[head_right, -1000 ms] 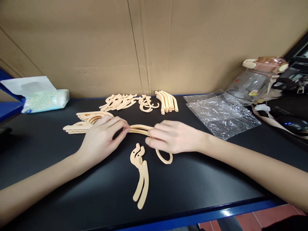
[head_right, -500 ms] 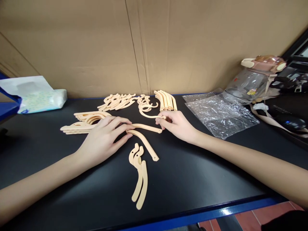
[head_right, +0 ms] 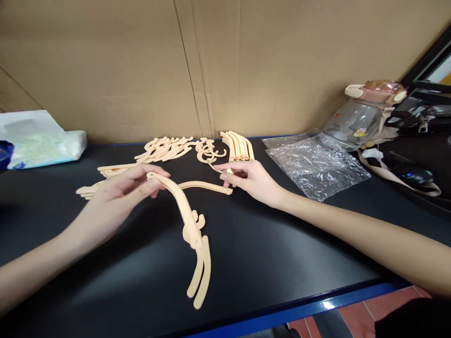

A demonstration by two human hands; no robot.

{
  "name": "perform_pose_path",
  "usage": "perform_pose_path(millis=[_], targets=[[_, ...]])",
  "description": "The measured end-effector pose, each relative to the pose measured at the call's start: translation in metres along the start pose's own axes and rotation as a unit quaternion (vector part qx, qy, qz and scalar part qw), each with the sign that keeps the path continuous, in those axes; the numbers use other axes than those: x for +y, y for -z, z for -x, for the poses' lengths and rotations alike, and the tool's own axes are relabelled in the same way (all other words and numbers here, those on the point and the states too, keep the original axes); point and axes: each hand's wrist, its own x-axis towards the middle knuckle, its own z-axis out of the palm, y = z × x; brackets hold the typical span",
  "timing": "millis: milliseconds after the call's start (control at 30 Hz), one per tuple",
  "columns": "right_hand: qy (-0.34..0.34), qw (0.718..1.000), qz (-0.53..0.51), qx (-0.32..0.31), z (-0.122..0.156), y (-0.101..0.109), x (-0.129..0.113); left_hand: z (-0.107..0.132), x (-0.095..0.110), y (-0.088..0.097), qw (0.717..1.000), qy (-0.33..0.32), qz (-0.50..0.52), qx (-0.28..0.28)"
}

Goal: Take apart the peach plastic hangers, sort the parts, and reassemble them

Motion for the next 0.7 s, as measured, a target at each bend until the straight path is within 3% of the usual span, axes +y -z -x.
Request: perform_pose_path(millis=[167, 267, 400, 567, 700], targets=[[-0.012, 0.999, -0.046, -0.015, 0.0, 0.0, -0.002, 0.0, 0.005, 0.002, 0.971, 0.112, 0.211, -0.014], [-0.018, 0.997, -0.07, -0.036, 0.001, 0.001, -0.004, 0.003, 0.007, 0.0, 0.95, 0.166, 0.26, -0.048], [0.003, 0.995, -0.075, -0.065, 0.002, 0.0, -0.008, 0.007, 0.011, -0.003, 0.964, 0.162, 0.201, -0.066], [-0.008, 0.997, -0.049, -0.065, 0.006, -0.004, -0.019, 0.016, 0.017, -0.011, 0.992, 0.075, 0.049, -0.09], [0.034, 0.996, -0.053, -0.057, 0.011, -0.011, -0.027, 0.023, 0.015, -0.022, 0.99, 0.012, -0.076, -0.118]])
